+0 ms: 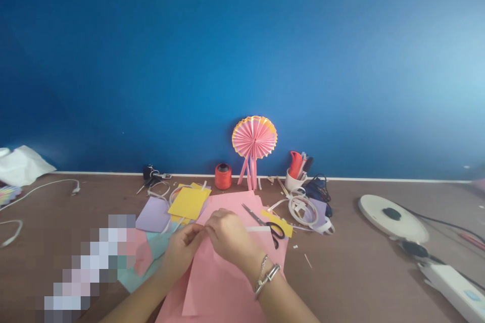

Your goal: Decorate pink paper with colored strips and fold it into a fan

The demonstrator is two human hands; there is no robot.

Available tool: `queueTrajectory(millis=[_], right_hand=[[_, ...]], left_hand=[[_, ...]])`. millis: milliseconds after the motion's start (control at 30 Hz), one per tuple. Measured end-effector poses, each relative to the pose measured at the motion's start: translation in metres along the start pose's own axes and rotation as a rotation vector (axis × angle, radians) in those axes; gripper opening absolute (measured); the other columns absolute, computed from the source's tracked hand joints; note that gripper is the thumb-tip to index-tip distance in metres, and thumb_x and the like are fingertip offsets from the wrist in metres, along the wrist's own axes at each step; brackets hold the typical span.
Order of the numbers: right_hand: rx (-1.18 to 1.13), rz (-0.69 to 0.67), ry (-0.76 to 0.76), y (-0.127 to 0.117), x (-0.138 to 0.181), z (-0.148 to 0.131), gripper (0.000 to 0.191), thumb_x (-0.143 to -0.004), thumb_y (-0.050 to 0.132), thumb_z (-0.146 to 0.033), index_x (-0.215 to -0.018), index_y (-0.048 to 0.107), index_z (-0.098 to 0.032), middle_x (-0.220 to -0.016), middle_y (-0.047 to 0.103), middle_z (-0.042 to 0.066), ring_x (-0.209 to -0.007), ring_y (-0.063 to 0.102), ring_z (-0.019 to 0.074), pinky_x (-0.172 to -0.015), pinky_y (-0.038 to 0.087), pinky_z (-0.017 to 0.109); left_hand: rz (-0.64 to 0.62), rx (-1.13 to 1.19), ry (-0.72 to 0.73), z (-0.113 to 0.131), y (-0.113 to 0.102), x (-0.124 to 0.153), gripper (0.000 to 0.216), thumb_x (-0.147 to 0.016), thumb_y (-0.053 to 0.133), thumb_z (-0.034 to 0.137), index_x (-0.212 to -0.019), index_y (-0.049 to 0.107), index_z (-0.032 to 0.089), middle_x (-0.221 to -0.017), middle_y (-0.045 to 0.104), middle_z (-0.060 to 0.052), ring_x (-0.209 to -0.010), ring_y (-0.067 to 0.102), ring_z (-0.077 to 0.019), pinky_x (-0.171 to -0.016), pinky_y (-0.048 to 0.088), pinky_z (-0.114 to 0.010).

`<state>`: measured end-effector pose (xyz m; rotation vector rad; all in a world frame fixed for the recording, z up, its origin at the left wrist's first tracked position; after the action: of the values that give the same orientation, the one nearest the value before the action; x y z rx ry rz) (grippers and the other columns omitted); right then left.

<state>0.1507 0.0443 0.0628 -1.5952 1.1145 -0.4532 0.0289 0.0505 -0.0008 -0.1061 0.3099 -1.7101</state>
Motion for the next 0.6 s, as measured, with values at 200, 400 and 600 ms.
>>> queueTrajectory(millis=[200, 400, 600], right_hand=[[0.008, 0.002, 0.016, -0.0008, -0.0005, -0.0016, 0.025, -0.084, 0.043, -0.01, -0.068, 0.062, -0.016, -0.072, 0.06, 0.003, -0.071, 0.052, 0.0136, -0.064, 0.037, 0.025], [-0.052, 0.016, 0.02, -0.0006, -0.001, 0.0001, 0.025, -0.084, 0.045, -0.009, -0.07, 0.064, -0.017, -0.072, 0.061, 0.002, -0.071, 0.052, 0.0129, -0.065, 0.038, 0.024], [-0.033, 0.019, -0.009, -0.0022, 0.0002, 0.0019, 0.026, -0.086, 0.045, -0.013, -0.072, 0.065, -0.017, -0.07, 0.06, 0.003, -0.07, 0.052, 0.0135, -0.065, 0.038, 0.025]], left_hand=[[0.002, 0.01, 0.003, 0.0026, -0.0004, 0.0, 0.022, -0.079, 0.052, 0.036, -0.076, 0.064, 0.017, -0.071, 0.067, -0.003, -0.068, 0.06, -0.0174, -0.062, 0.045, -0.025], [0.004, 0.018, -0.005, 0.0046, 0.0002, 0.0, 0.022, -0.078, 0.052, 0.035, -0.074, 0.063, 0.017, -0.073, 0.067, -0.004, -0.068, 0.06, -0.0173, -0.063, 0.045, -0.025], [-0.014, -0.002, -0.023, 0.003, 0.0015, 0.0014, 0.022, -0.079, 0.052, 0.036, -0.075, 0.063, 0.017, -0.071, 0.066, -0.003, -0.066, 0.059, -0.0168, -0.061, 0.044, -0.025]])
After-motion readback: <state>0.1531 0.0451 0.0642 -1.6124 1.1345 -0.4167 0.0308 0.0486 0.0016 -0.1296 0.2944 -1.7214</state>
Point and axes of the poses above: each hand's wrist, its own x-axis away from the middle knuckle, its own y-axis out of the palm, z = x × y, the point moved 5 cm from there along -x, towards the middle knuckle
